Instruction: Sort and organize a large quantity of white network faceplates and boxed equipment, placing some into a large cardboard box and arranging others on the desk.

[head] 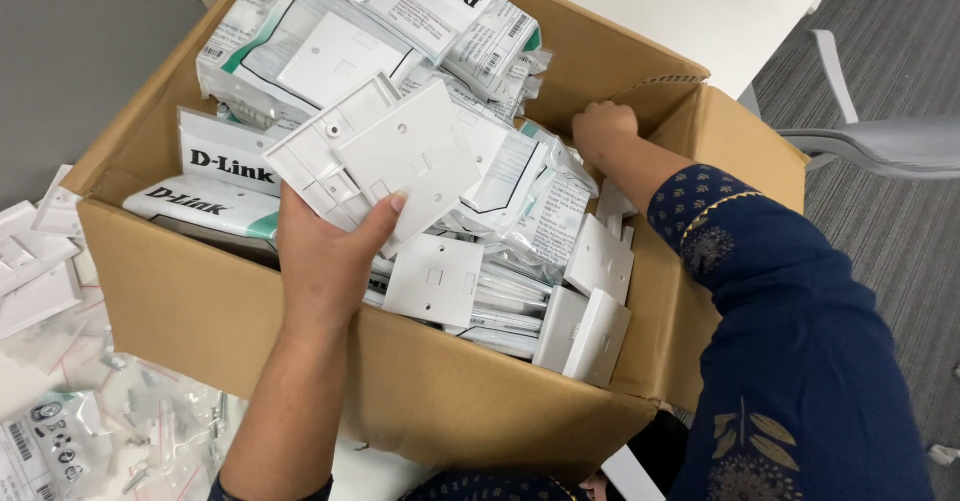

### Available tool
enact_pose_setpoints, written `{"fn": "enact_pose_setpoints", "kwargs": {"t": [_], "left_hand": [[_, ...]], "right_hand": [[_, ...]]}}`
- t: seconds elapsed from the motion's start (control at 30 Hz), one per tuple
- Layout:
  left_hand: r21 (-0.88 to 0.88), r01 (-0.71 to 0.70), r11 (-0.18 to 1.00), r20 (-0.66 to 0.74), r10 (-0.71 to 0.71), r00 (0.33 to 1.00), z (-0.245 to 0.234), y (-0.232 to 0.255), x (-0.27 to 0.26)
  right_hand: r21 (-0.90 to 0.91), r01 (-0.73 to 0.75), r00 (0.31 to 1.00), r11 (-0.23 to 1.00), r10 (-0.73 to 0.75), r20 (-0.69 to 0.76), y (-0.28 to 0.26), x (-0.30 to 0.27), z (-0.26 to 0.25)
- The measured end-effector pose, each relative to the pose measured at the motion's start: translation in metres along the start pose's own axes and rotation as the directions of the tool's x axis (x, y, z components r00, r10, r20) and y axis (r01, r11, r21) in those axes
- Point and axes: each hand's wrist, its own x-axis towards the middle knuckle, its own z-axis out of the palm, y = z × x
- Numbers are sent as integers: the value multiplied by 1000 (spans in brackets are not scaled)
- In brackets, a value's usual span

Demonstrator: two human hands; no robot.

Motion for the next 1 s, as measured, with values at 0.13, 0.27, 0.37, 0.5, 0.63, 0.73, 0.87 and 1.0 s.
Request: {"fn": "enact_pose_setpoints", "kwargs": {"t": [0.13, 0.27, 0.37, 0.5, 0.63, 0.73, 0.87, 1.0], "left_hand": [[6, -8, 1000, -6, 8, 1000, 1, 0, 1], [9, 25, 1000, -32, -24, 999, 2, 3, 3], [15, 46, 999, -33, -46, 998, 2, 3, 3], [61, 63, 996, -23, -62, 998, 2, 5, 5], [52, 18, 998, -6, -18, 1000, 3, 4, 4], [36, 61, 997, -20, -61, 998, 5, 6, 4], [13, 22, 1000, -5, -22, 1000, 3, 4, 2], [20, -4, 1000, -6, 4, 1000, 3, 3, 2]], "right_hand": [[-191, 270, 956, 944, -287, -68, -17, 9, 5], [110, 522, 850, 846, -506, -143, -31, 44, 26], [98, 500, 866, 861, -493, -85, -35, 53, 31], [80, 453, 890, 888, -455, 1, -32, 60, 38], [72, 418, 905, 905, -422, 55, -26, 61, 42], [61, 384, 915, 921, -389, 106, -23, 38, 19], [6, 286, 950, 958, -284, 127, -22, -2, -27], [-64, 106, 986, 992, -96, 138, 6, 43, 7]]}}
